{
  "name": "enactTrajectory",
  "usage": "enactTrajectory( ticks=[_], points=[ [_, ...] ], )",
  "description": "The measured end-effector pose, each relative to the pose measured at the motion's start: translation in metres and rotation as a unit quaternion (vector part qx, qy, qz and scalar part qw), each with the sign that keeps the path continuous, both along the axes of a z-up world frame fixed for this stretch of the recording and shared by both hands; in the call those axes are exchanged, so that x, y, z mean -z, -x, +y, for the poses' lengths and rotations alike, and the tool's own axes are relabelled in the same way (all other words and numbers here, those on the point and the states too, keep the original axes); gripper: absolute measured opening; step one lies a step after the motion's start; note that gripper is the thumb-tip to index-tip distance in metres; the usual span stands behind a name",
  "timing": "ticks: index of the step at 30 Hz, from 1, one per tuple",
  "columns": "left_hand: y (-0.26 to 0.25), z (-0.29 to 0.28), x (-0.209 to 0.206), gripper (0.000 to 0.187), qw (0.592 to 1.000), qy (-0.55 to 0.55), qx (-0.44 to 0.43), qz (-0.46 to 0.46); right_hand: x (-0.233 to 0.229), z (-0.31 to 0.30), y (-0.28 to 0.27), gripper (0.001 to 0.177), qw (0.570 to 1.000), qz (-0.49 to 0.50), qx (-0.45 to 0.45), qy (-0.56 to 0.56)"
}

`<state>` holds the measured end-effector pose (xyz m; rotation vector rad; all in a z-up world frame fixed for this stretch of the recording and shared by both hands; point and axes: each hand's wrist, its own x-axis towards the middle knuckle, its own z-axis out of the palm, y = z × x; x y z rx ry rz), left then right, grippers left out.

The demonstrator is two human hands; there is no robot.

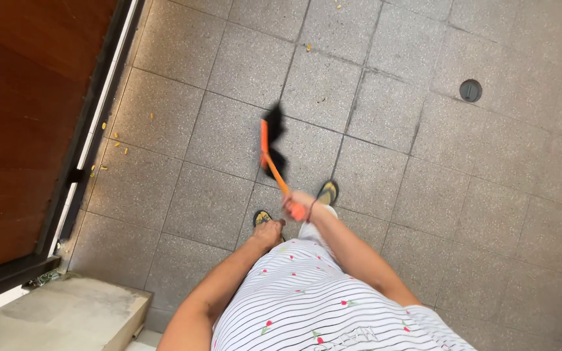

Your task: Sweeping a tiled floor area using a broom.

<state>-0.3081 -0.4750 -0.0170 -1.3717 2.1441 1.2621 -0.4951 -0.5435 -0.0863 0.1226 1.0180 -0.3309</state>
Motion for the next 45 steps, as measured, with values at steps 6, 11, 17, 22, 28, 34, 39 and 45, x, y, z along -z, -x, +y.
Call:
enactTrajectory(
  ticks=[6, 11, 17, 22, 28, 34, 39, 45],
  points=[
    [0.059, -0.039, 0.012, 0.037, 0.997, 0.052, -0.027, 0.041, -0.132, -0.027, 0.162, 0.044, 0.978, -0.170, 0.109, 0.054],
    [0.128, -0.081, -0.004, 0.034, 0.998, 0.054, -0.024, 0.037, -0.204, 0.003, 0.262, 0.045, 0.961, -0.152, 0.216, 0.078],
    [0.217, -0.128, -0.035, 0.036, 0.996, 0.037, -0.045, 0.069, -0.193, 0.000, 0.391, 0.029, 0.966, -0.003, 0.250, 0.059],
    [0.240, -0.136, -0.035, 0.033, 0.994, 0.050, -0.076, 0.067, -0.073, -0.039, 0.482, 0.004, 0.965, 0.120, 0.232, 0.006],
    [0.233, -0.126, -0.050, 0.040, 0.986, -0.005, -0.167, 0.003, 0.020, -0.104, 0.416, 0.017, 0.972, 0.177, 0.156, -0.001],
    [0.251, -0.099, -0.014, 0.036, 0.979, -0.029, -0.201, -0.017, 0.074, -0.122, 0.215, 0.021, 0.983, 0.046, -0.147, 0.101],
    [0.255, -0.129, -0.066, 0.039, 0.978, -0.036, -0.206, -0.005, -0.097, -0.199, 0.256, 0.033, 0.988, -0.125, -0.086, 0.015],
    [0.263, -0.138, -0.050, 0.037, 0.983, -0.017, -0.181, 0.006, -0.208, -0.139, 0.341, 0.040, 0.981, -0.193, 0.022, 0.015]
  ],
)
